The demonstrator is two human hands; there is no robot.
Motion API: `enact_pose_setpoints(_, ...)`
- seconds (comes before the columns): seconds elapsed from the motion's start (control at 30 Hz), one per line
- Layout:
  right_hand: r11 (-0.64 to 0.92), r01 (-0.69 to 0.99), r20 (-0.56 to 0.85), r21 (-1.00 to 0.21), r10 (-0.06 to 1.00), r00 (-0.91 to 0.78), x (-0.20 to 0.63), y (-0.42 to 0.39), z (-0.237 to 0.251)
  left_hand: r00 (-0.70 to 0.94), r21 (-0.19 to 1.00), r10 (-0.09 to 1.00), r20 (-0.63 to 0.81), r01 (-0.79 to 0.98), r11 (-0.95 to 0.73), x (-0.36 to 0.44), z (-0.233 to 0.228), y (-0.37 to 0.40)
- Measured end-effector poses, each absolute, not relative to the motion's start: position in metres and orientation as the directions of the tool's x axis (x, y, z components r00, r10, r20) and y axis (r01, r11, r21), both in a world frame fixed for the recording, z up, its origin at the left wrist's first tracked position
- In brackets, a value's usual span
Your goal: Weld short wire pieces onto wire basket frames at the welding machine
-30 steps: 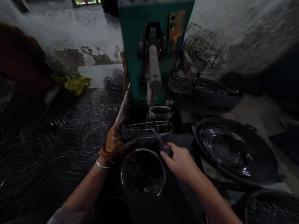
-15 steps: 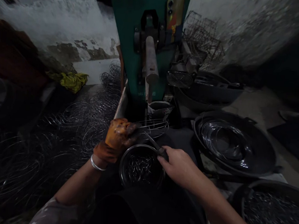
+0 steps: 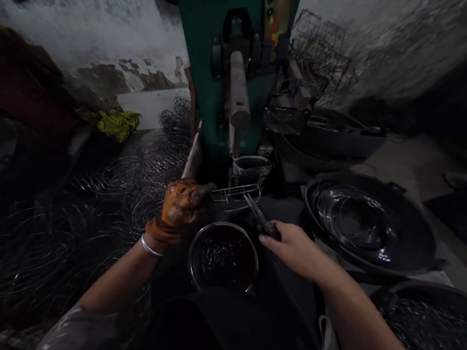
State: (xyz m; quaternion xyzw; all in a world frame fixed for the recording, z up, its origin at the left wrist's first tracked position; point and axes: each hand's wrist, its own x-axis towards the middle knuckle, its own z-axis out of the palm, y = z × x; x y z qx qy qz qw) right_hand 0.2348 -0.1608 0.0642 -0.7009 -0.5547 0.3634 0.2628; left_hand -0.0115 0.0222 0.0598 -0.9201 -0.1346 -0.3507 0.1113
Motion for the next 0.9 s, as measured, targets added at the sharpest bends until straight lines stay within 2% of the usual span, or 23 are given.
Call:
enact_pose_setpoints(0.2, -0.251, 0.597, -0.198, -0.762, 0.968, 0.155, 0.23, -0.152, 0.061, 0.72, -0.074, 0.199, 0.665, 0.329, -0.941, -0.014, 0.059, 0.02)
enact_pose_setpoints(0.37, -0.294, 0.631, -0.223, -0.717, 0.956, 0.192, 0.22, -0.143, 0.06, 0.711, -0.03, 0.199, 0.674, 0.297, -0.955, -0.014, 0.057, 0.024)
enact_pose_setpoints(0.6, -0.343, 0.694, -0.238, -0.632, 0.939, 0.248, 0.211, -0.14, 0.067, 0.686, 0.043, 0.272, 0.675, 0.331, -0.943, -0.013, 0.053, 0.027)
enact_pose_setpoints(0.73, -0.359, 0.683, -0.264, -0.636, 0.933, 0.244, 0.209, -0.143, 0.068, 0.691, 0.063, 0.251, 0.678, 0.285, -0.957, -0.014, 0.052, 0.03)
enact_pose_setpoints(0.9, -0.351, 0.68, -0.261, -0.644, 0.936, 0.236, 0.208, -0.145, 0.069, 0.705, 0.087, 0.273, 0.654, 0.289, -0.953, -0.016, 0.053, 0.031)
